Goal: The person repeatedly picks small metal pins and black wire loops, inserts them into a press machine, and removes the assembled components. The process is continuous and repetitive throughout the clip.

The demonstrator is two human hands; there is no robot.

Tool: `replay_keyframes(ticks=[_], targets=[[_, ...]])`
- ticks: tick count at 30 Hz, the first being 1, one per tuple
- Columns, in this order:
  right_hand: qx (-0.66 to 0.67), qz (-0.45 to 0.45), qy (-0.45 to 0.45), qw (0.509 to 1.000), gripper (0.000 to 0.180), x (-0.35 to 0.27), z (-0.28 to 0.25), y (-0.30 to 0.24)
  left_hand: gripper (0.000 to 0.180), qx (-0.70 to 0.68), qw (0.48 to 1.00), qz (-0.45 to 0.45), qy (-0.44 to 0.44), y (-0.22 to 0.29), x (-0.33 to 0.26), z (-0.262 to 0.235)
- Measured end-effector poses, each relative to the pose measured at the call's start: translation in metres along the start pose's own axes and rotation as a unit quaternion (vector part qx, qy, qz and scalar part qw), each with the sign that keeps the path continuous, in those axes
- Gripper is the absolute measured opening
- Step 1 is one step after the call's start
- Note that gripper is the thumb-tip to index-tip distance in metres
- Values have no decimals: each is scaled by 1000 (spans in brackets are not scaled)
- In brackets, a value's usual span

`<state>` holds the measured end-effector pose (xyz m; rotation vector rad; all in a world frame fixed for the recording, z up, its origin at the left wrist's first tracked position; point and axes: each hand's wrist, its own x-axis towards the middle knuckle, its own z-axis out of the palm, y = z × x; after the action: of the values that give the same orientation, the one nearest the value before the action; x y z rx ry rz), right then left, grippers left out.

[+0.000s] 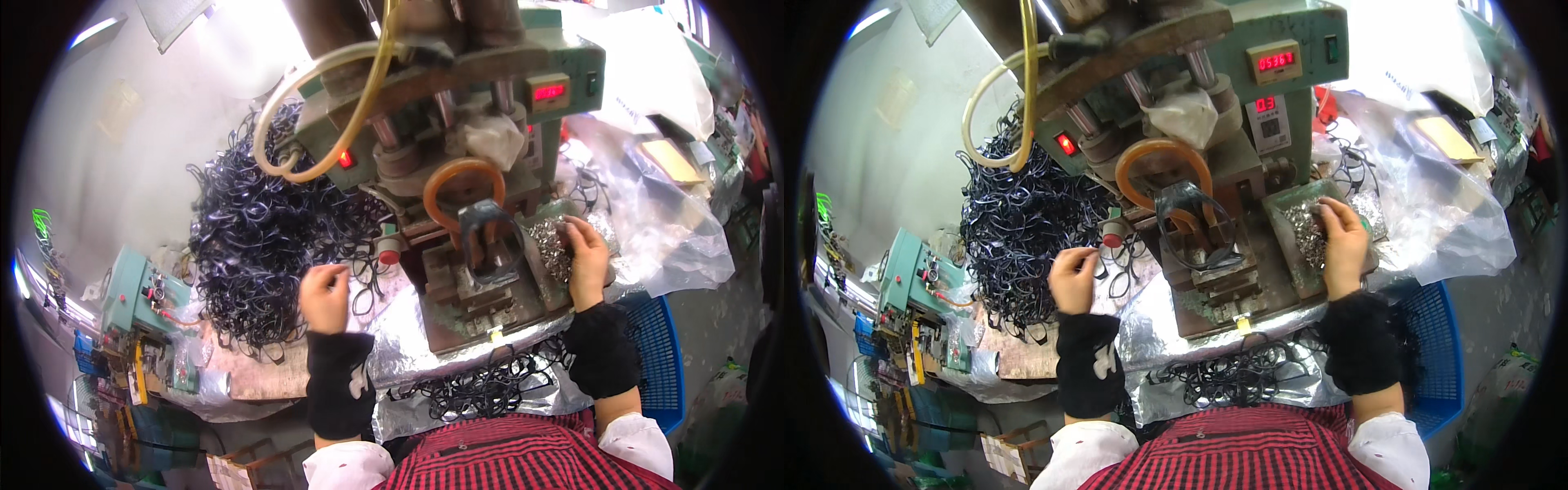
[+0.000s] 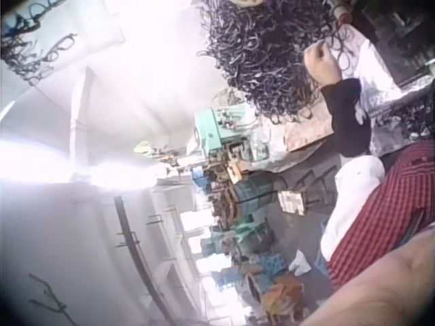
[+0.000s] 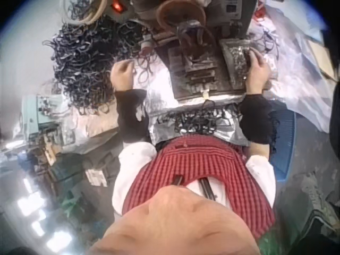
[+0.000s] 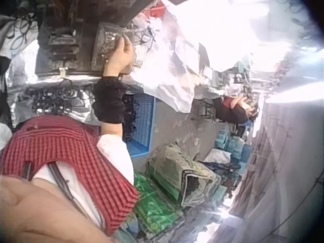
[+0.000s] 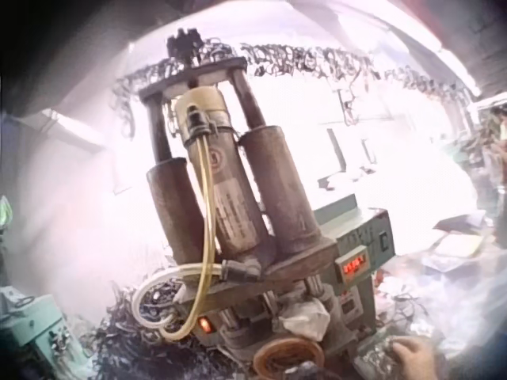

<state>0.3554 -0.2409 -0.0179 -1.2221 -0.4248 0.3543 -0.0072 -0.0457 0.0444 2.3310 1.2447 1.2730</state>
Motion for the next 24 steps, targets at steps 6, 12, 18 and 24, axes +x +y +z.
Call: replay_keyframes(ticks=[6, 12, 18, 24], targets=[[-156, -66, -61, 984, 14, -25, 21, -31, 13, 221, 958, -159, -92, -92, -39, 78], [-241, -81, -11, 967, 15, -55, -55, -45, 9, 111, 992, -50, -43, -72, -61, 27], [-224, -274, -191, 915, 17, -61, 30, -101, 4, -301, 947, -95, 53, 26, -26, 0], [-23, -68, -190, 979, 34, -76, 84, -65, 9, -426, 889, -167, 32, 35, -64, 26]])
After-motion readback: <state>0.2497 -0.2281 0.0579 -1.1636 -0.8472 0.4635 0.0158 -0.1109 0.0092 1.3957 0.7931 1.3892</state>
